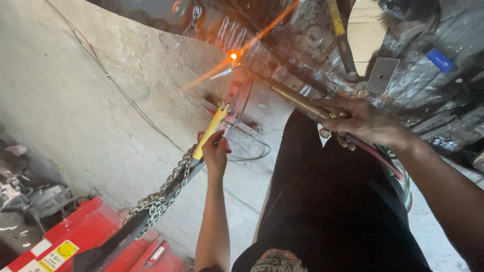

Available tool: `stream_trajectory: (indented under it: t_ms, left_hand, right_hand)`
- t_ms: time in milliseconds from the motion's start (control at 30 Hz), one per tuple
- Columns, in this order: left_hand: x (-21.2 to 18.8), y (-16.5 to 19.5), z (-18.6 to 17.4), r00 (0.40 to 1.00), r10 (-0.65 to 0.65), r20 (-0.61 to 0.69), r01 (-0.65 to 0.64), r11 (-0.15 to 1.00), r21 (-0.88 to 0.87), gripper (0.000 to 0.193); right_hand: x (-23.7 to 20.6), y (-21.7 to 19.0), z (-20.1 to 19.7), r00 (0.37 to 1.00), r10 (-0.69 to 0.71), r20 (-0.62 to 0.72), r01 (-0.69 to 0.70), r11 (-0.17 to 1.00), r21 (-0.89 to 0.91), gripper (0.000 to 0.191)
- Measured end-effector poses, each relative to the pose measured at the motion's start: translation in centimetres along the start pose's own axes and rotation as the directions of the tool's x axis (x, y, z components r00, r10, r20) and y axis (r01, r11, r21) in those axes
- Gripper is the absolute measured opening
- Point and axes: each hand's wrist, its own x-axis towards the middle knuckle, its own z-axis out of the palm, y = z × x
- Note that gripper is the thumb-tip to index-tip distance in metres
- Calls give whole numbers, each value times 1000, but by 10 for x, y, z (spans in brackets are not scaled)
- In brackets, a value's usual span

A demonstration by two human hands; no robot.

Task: The person works beneath a vehicle raised on a lift, holding a welding/cutting torch in one hand and a cable or ground clamp in the other, striking an arc along the vehicle underbody that produces sparks and glowing metal as they move along the seam.

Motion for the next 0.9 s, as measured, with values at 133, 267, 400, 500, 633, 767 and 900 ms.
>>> stream_trajectory:
  t_ms: [133,267,400,500,633,767,900]
  left_hand:
    - [-18,-26,-38,1000,-7,18,11,978,-211,24]
    - [-32,-75,-16,995,-55,85,55,998,7,25]
    - [-8,-94,-16,987,-84,137,85,996,-3,27]
    - [30,-81,-57,997,54,63,-55,998,17,29]
    - [43,-61,-88,931,328,161,-345,934,88,37]
    - [40,-40,-80,956,246,159,-274,942,192,31]
    - [42,-6,-84,973,184,138,-208,960,186,18]
  right_hand:
    - [-15,-5,16,999,39,-36,-38,999,38,69]
    - [-31,-10,40,988,117,-101,-122,991,-50,73]
    - [-45,-11,73,982,89,-168,-99,994,-51,70]
    - [-45,-18,95,976,42,-215,-67,992,-110,71]
    - [-54,-21,108,966,23,-257,-44,996,-75,68]
    - [-65,-2,102,952,35,-303,-59,996,-73,65]
    - [-66,26,75,972,-92,-217,77,994,-77,62]
